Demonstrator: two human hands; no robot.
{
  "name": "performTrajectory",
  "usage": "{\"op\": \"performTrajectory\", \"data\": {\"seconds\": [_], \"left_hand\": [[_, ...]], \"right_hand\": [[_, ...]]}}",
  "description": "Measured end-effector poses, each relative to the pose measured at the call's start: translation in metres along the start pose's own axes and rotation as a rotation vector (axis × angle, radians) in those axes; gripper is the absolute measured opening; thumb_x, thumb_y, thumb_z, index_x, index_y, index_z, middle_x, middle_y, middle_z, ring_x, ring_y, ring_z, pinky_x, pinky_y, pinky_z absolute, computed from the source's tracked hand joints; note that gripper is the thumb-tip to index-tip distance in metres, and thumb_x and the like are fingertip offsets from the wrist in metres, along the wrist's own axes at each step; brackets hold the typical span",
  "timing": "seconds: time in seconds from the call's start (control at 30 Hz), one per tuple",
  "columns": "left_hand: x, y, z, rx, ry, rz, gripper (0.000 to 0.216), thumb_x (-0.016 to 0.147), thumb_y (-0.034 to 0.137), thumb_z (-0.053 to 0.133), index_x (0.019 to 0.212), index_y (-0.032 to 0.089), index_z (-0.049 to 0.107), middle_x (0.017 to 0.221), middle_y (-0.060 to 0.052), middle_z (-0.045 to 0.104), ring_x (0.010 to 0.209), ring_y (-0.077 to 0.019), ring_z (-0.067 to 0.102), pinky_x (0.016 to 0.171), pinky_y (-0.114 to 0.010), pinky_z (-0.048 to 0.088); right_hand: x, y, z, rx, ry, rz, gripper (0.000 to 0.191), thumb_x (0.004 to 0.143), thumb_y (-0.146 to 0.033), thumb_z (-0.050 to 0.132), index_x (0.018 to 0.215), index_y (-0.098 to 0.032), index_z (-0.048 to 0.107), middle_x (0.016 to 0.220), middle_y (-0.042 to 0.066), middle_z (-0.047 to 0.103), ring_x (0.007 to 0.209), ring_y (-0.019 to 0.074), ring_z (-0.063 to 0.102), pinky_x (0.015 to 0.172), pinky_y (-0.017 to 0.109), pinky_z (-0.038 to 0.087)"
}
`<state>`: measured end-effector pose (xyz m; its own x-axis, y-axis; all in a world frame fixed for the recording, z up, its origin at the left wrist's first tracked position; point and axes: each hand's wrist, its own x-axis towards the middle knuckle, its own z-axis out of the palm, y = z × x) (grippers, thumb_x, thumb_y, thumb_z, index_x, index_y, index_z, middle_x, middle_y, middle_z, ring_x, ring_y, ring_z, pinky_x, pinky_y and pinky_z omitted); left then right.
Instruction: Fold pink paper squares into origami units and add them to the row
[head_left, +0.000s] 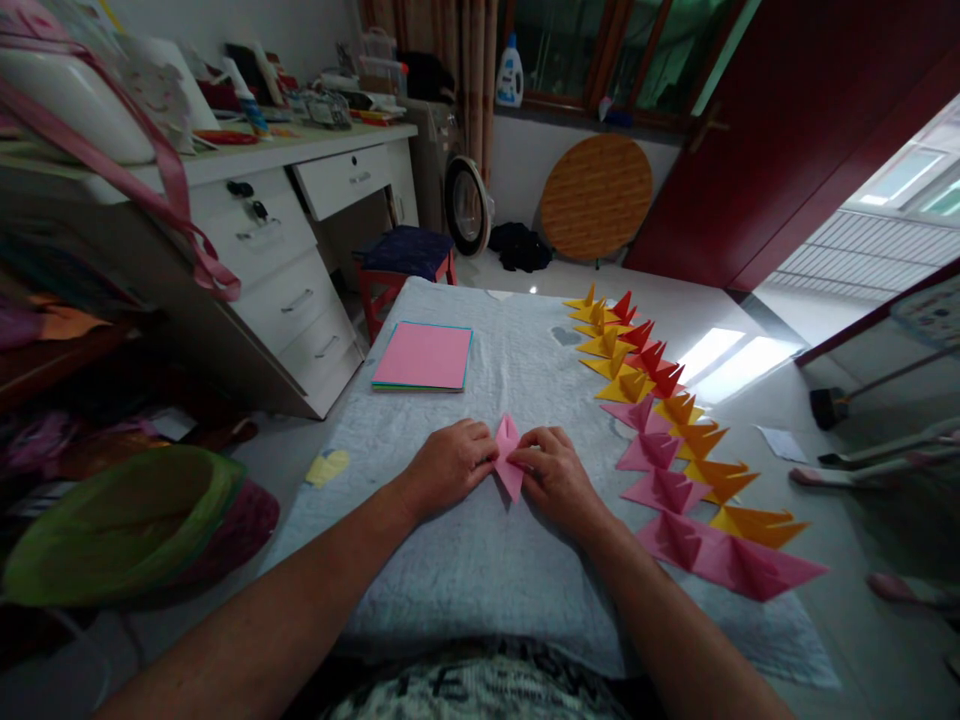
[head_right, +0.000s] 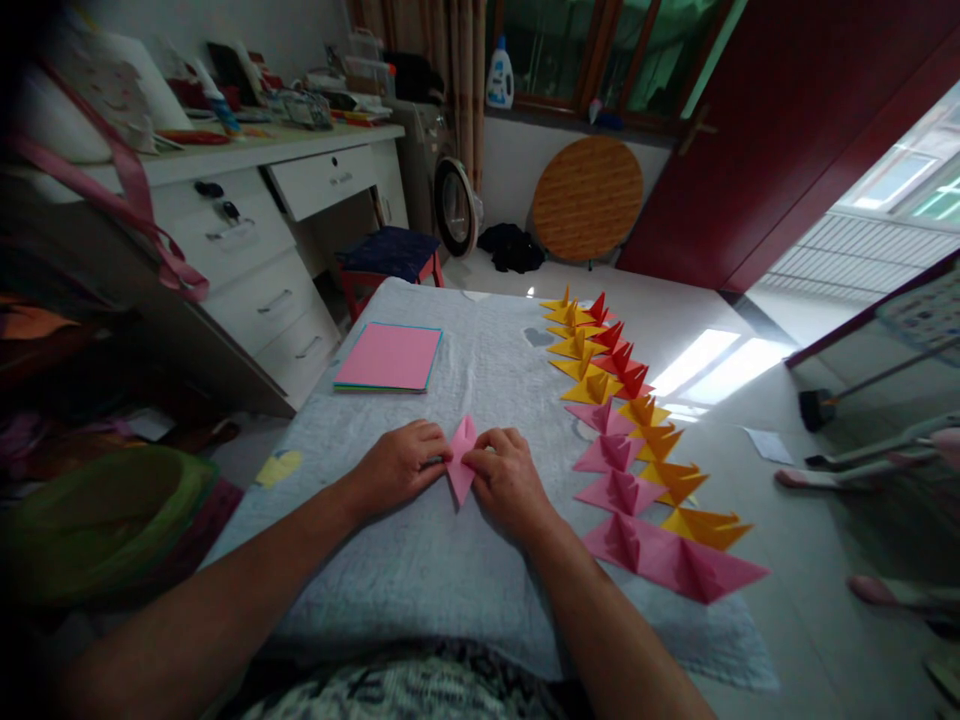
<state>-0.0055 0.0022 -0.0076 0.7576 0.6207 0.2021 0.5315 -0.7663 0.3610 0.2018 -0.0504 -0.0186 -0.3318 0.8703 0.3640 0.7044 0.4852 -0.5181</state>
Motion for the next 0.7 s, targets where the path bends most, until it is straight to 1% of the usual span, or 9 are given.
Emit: {"op": "performTrajectory", "data": {"seconds": [0.1,0.17,0.27,0.37,0.53,0.7], "left_hand": [[0.0,0.0,0.0,0.044,-0.043,-0.008,0.012,0.093,0.022,0.061,0.088,0.019,0.071,0.088,-0.005,0.065,0.088,-0.0215,0.058,0.078,-0.034,0.047],[0.001,-0.001,0.001,0.013,-0.054,-0.039,0.014,0.094,0.022,0.06,0.086,0.019,0.071,0.087,-0.005,0.066,0.089,-0.0217,0.059,0.079,-0.034,0.047],[0.003,-0.002,0.002,-0.093,-0.022,-0.13,0.015,0.094,0.022,0.058,0.086,0.019,0.069,0.087,-0.005,0.065,0.089,-0.0211,0.059,0.081,-0.034,0.046],[0.007,0.0,0.004,-0.15,0.01,-0.215,0.015,0.093,0.022,0.058,0.082,0.018,0.067,0.087,-0.005,0.063,0.089,-0.0211,0.057,0.083,-0.035,0.045],[0.011,0.007,0.005,-0.102,0.036,-0.366,0.015,0.092,0.027,0.058,0.084,0.019,0.069,0.097,-0.007,0.062,0.096,-0.0242,0.053,0.087,-0.04,0.041],[0.013,0.009,0.008,-0.048,0.037,-0.424,0.021,0.095,0.029,0.054,0.084,0.019,0.07,0.101,-0.007,0.063,0.099,-0.0257,0.052,0.089,-0.042,0.039]], "right_hand": [[0.0,0.002,0.001,0.002,-0.011,0.021,0.023,0.084,-0.007,0.066,0.097,-0.023,0.078,0.096,0.007,0.067,0.093,0.0231,0.054,0.086,0.039,0.047],[0.001,0.004,0.001,0.018,-0.002,0.056,0.021,0.086,-0.009,0.067,0.095,-0.023,0.078,0.092,0.006,0.067,0.091,0.0221,0.055,0.084,0.038,0.047],[0.003,0.006,0.002,0.023,0.016,0.13,0.014,0.089,-0.015,0.066,0.088,-0.023,0.078,0.086,0.005,0.066,0.087,0.0209,0.056,0.081,0.036,0.046],[0.006,0.008,0.001,0.017,0.021,0.2,0.013,0.09,-0.017,0.066,0.083,-0.021,0.076,0.083,0.004,0.065,0.084,0.0198,0.056,0.08,0.034,0.044],[0.011,0.008,0.001,-0.006,0.005,0.266,0.016,0.09,-0.019,0.064,0.078,-0.019,0.074,0.081,0.004,0.065,0.082,0.019,0.058,0.081,0.034,0.041],[0.013,0.01,0.006,-0.054,0.021,0.303,0.017,0.091,-0.02,0.062,0.079,-0.017,0.074,0.08,0.005,0.066,0.081,0.0198,0.058,0.079,0.034,0.039]]}}
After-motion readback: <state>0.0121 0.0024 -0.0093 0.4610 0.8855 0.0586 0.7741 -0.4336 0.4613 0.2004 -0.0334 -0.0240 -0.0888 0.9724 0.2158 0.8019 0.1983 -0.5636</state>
